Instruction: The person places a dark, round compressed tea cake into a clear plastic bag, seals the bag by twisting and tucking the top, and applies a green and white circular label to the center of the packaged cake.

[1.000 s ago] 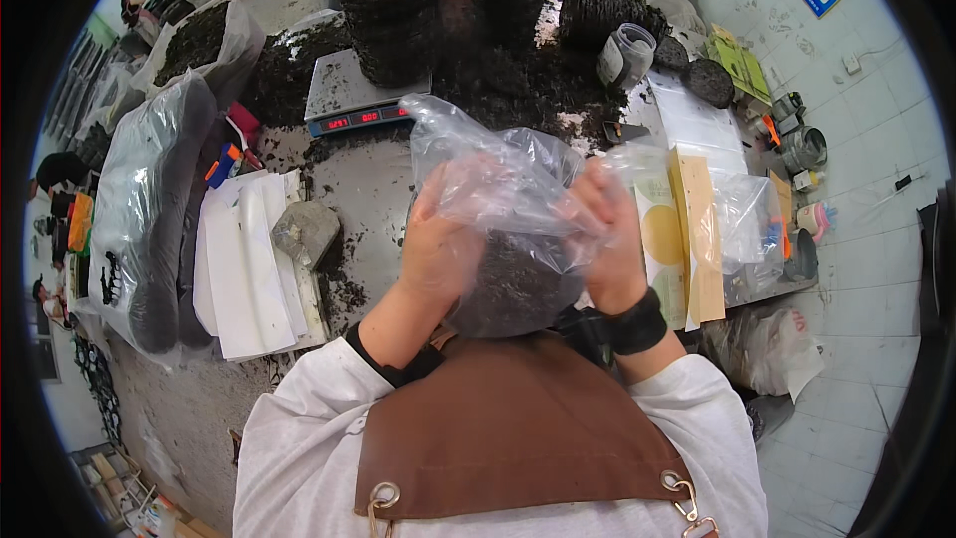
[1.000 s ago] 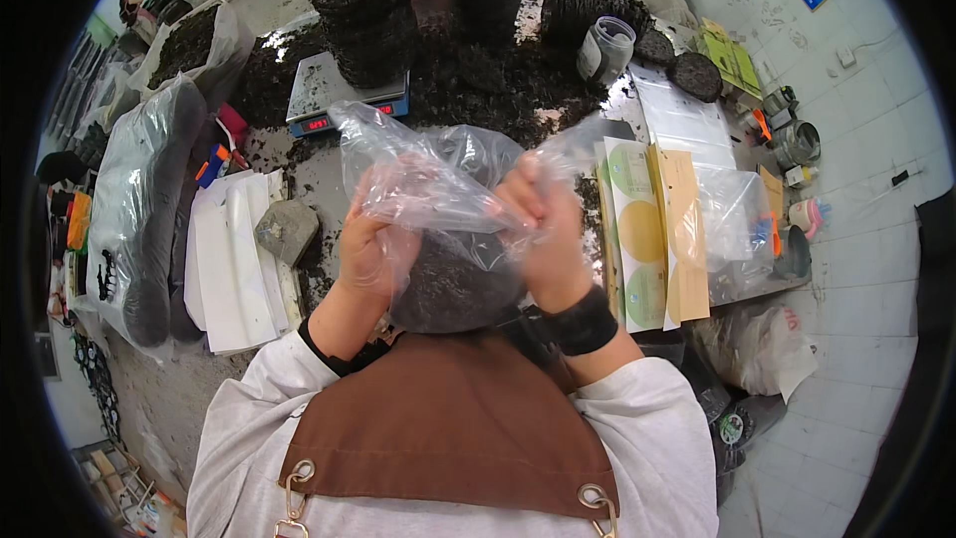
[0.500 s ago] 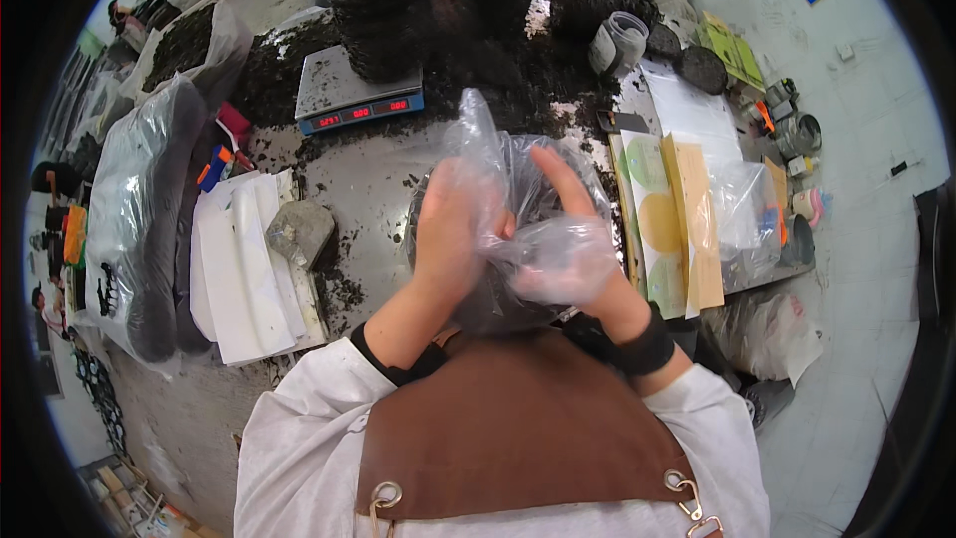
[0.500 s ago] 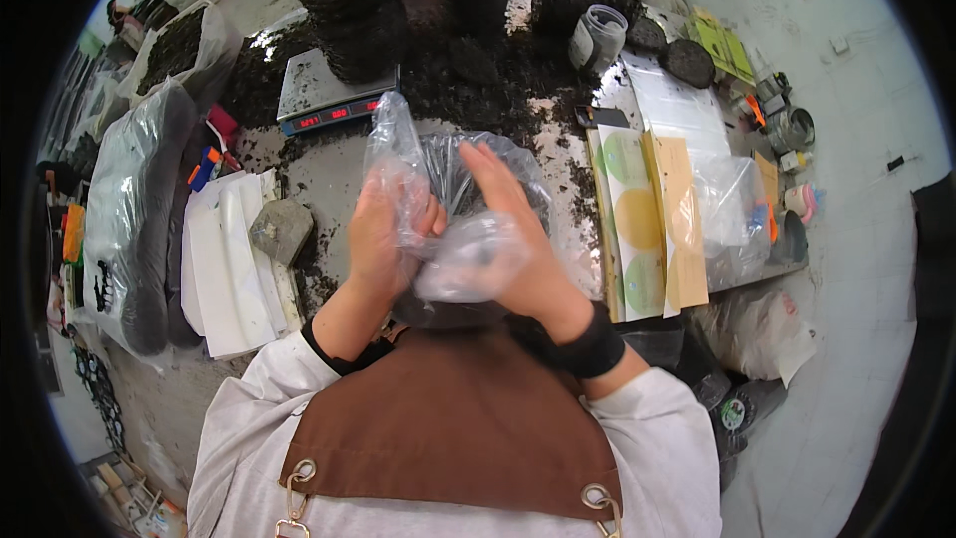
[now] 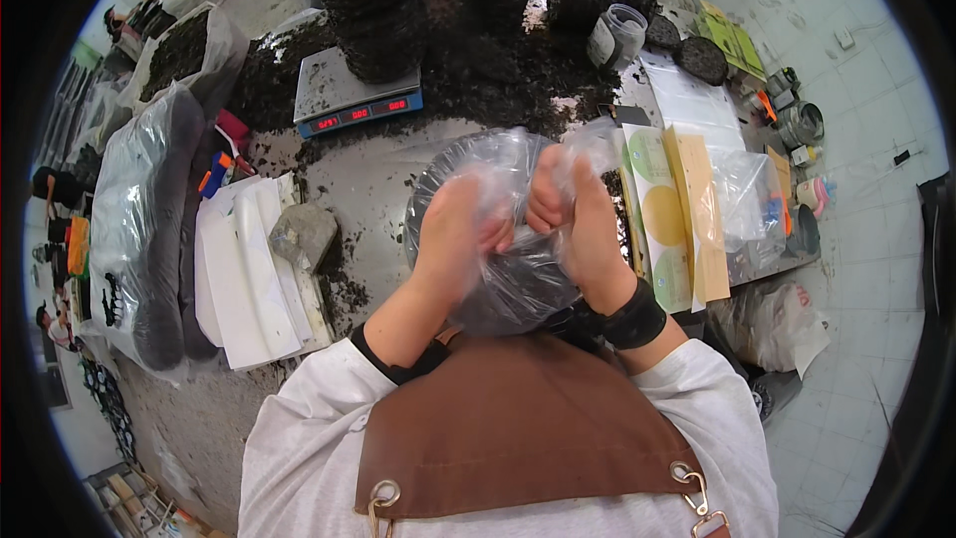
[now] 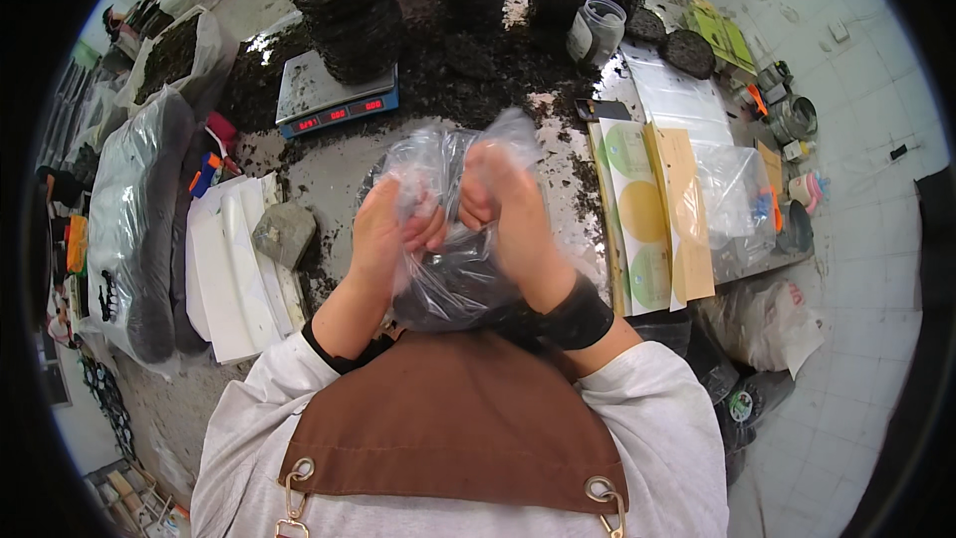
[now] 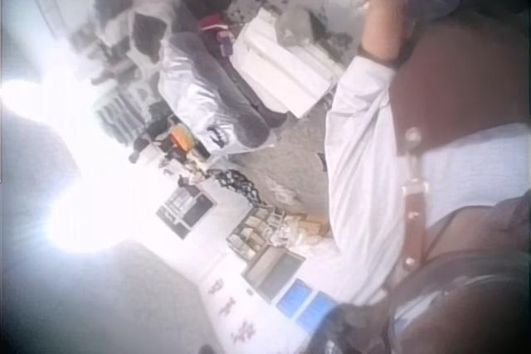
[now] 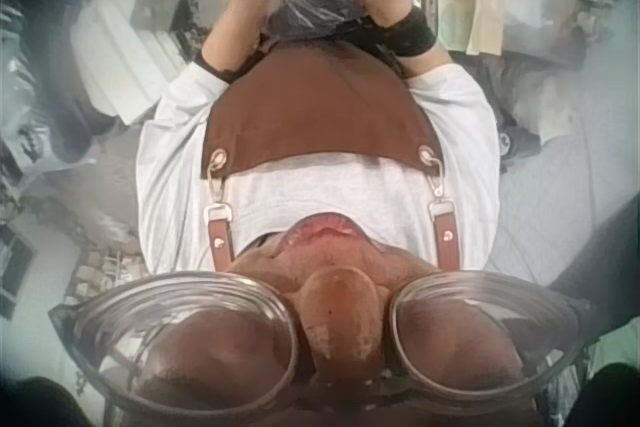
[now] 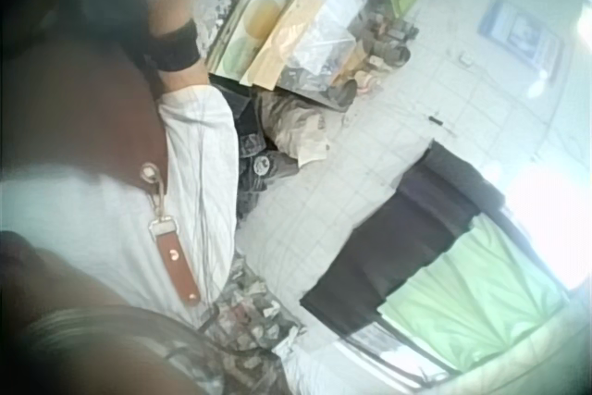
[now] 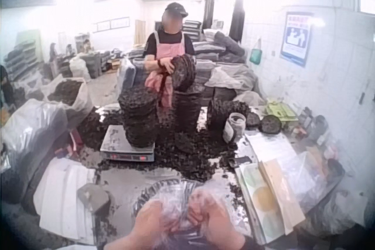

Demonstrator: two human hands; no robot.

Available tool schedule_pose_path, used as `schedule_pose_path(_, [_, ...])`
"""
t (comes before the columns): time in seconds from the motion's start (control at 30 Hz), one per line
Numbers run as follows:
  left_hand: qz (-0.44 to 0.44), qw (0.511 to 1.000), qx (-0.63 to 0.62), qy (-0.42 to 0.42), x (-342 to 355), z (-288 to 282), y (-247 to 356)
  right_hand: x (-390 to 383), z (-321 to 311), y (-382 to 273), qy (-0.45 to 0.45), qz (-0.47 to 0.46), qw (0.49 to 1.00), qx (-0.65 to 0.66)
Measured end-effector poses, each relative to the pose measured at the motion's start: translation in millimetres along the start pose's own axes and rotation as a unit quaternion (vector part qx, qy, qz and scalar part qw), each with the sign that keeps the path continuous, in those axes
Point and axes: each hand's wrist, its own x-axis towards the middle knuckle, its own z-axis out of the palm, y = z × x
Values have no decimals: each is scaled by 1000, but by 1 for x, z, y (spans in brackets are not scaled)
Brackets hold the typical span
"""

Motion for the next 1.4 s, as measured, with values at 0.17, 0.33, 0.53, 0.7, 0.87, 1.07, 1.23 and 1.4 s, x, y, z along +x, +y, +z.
schedule_pose_path(0.17, [-3,957,272,98,5,10,2,-5,11,2,-10,-120,937,-329])
schedule_pose_path(0.33, [-129,967,201,-87,3,15,13,-7,-7,-5,35,7,958,-286])
schedule_pose_path(0.53, [-68,994,-8,-85,12,-11,3,4,-5,-6,28,-123,921,-368])
schedule_pose_path(0.7, [89,959,255,88,3,13,-8,4,-6,17,55,-251,810,-528])
schedule_pose_path(0.87, [239,613,753,10,-10,21,14,1,-19,15,27,-269,688,-674])
schedule_pose_path(1.07, [212,561,800,-37,10,8,18,1,-24,29,33,-225,702,-675])
schedule_pose_path(1.23, [326,629,705,-32,29,12,-6,5,-36,43,64,-306,682,-662])
schedule_pose_path(1.4, [252,648,716,62,20,5,-7,-1,-33,28,131,-101,930,-327])
